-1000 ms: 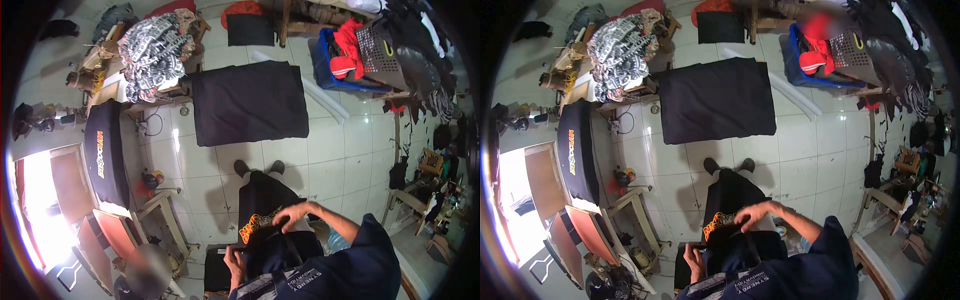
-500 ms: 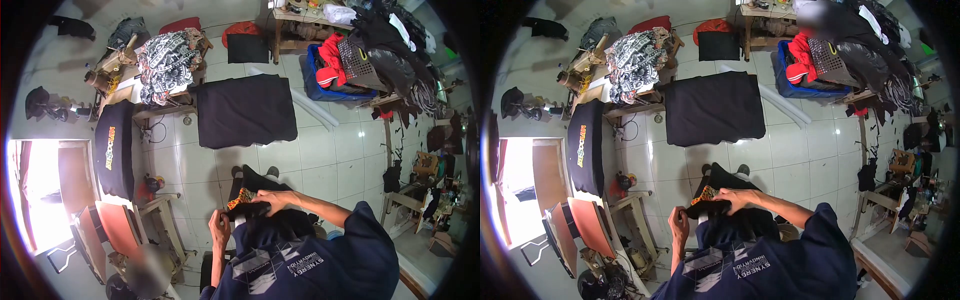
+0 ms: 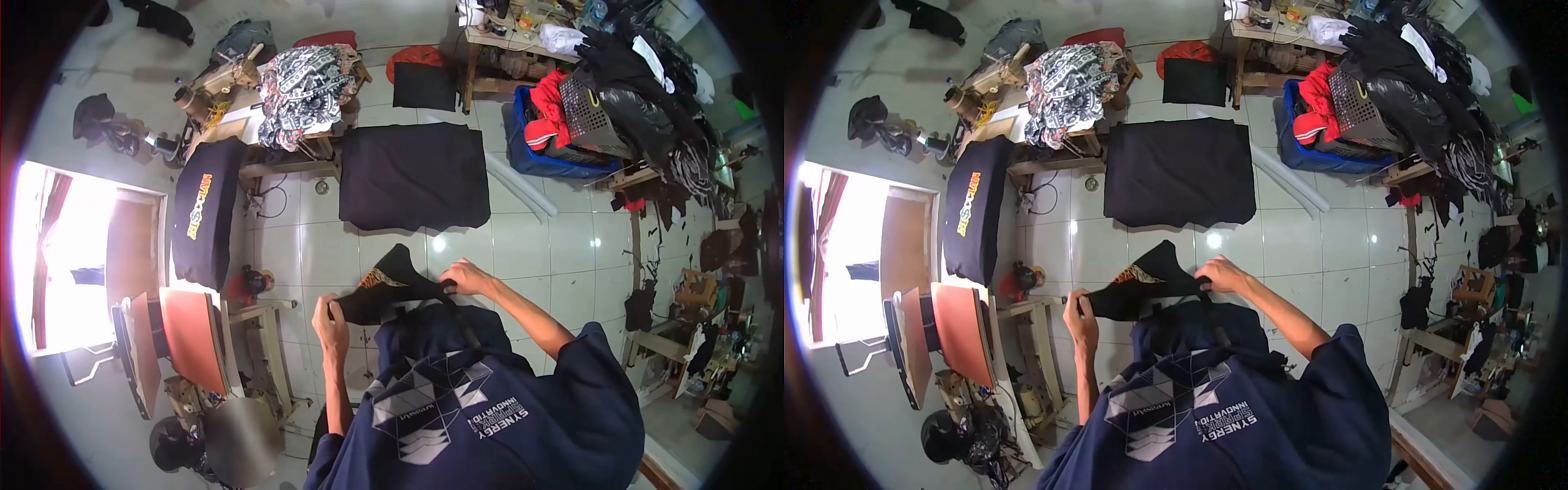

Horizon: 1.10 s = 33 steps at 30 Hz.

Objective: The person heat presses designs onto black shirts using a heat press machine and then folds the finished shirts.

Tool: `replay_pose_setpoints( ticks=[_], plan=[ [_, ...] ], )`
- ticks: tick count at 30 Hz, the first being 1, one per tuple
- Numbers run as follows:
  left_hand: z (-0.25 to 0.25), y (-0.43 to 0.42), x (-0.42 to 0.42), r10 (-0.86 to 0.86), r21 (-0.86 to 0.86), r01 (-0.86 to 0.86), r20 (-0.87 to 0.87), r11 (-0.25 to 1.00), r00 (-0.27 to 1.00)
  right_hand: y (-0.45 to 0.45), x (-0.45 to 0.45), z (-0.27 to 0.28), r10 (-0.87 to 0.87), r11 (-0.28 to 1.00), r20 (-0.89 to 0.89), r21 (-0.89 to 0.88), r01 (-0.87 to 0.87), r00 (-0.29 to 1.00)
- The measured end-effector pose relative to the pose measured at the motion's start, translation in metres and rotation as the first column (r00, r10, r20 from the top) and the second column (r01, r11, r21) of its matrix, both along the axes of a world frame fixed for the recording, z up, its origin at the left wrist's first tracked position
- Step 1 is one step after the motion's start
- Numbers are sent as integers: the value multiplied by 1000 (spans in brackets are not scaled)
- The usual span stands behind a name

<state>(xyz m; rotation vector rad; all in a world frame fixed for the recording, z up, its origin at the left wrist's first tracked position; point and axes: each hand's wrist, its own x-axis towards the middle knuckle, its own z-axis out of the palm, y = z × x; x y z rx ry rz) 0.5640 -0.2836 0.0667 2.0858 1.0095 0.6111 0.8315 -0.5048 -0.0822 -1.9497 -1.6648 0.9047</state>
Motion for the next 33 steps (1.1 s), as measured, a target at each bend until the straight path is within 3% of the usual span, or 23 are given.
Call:
replay_pose_setpoints(
  ticks=[3,5,7,8,10,14,22,28,33],
  plan=[
    [16,10,6,-86,69,86,-11,994,996,-15,14,-30,-104,991,-75,71,109,992],
    [22,18,12,-100,93,102,-20,990,995,-15,28,-14,-223,953,-167,168,251,960],
    [20,28,15,-60,94,63,-29,994,998,-13,42,17,-416,837,-191,303,456,889],
    [22,33,18,-68,112,71,-30,991,997,-12,47,47,-490,830,-165,214,516,856],
    [22,43,25,-123,121,125,-21,985,992,-14,64,52,-509,804,97,407,433,855],
    [9,58,46,-200,167,188,60,968,978,-18,103,68,-492,839,292,410,357,820],
    [3,98,86,-254,161,244,42,956,966,-24,134,103,-634,710,37,423,562,773],
    [-20,118,109,-315,235,298,38,925,948,-32,150,122,-555,769,86,431,471,827],
    [-27,129,124,-298,186,292,6,938,955,-38,168,122,-524,792,143,445,418,840]
  ],
)
